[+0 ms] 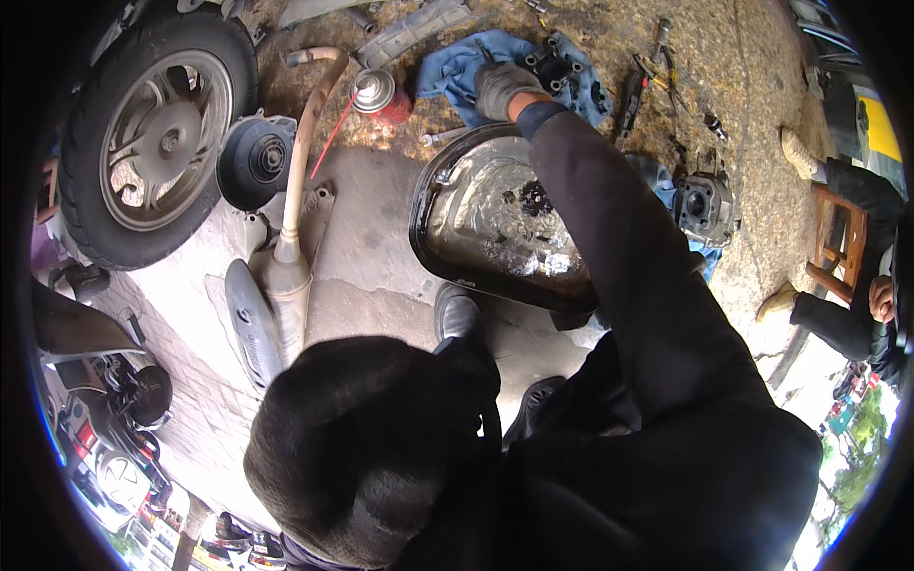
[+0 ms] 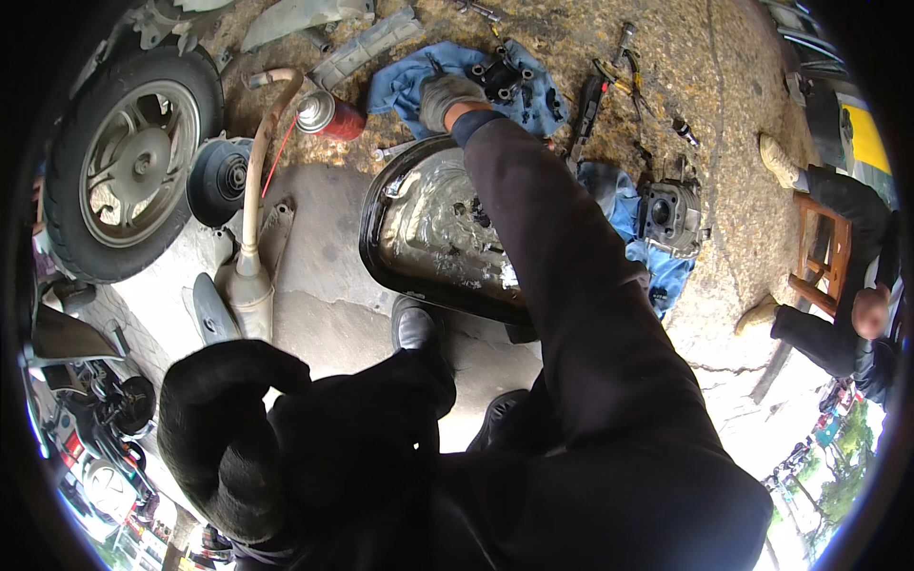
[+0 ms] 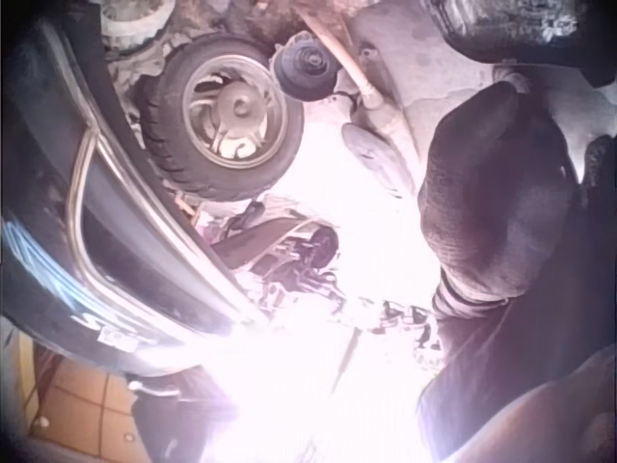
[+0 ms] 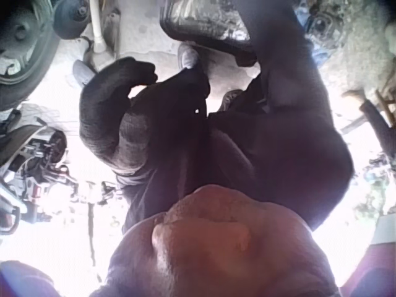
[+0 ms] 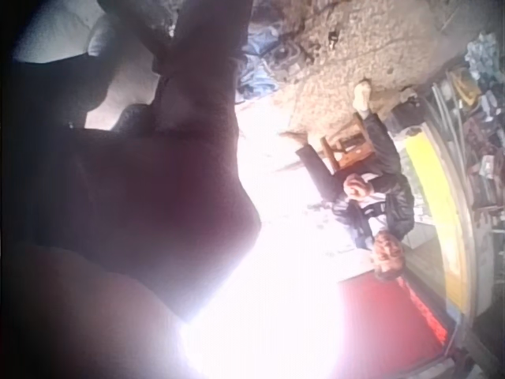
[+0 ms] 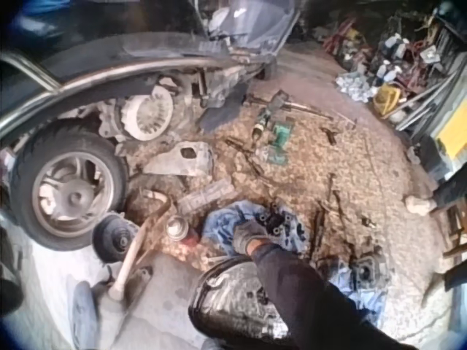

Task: The person sits on the floor and works on a scooter engine part. They use pliers to remove a small component from a metal cylinder, then use a screwdriver to adjust or remove another part. The person handles various tools and parts on the floor while another person sits nearby.

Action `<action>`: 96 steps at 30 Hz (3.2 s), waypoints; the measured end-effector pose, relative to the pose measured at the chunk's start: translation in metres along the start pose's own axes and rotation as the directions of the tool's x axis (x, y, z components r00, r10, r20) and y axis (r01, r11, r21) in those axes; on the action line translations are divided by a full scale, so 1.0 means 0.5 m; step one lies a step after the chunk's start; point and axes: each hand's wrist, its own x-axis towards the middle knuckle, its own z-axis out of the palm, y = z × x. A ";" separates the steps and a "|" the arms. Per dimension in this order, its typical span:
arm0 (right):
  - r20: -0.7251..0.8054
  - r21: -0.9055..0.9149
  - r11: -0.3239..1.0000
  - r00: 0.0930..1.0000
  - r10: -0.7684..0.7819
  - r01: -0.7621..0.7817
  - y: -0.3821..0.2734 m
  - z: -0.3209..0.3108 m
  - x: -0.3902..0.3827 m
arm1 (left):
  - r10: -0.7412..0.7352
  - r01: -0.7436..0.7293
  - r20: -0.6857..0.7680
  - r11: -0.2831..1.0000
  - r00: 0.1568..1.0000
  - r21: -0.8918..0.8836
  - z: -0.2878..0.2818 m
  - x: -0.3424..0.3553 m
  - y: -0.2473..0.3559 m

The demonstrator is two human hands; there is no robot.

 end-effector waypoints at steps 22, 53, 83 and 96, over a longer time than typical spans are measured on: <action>0.092 0.126 0.990 0.993 -0.079 0.067 0.047 -0.084 -0.262 | 0.028 -0.029 -0.007 0.996 1.000 -0.085 0.016 0.011 -0.005; -0.246 0.395 0.897 0.918 0.310 -0.198 0.008 -0.026 -0.002 | 0.043 -0.045 0.027 0.992 0.999 0.115 -0.010 -0.017 0.015; -0.274 0.076 0.979 0.941 0.202 -0.188 0.183 -0.035 -0.162 | 0.111 -0.111 -0.038 0.994 0.993 0.008 0.028 -0.061 0.004; -0.208 0.055 0.991 0.972 -0.110 0.124 -0.004 0.015 -0.456 | 0.166 -0.169 -0.049 0.984 0.985 -0.051 0.039 -0.077 0.016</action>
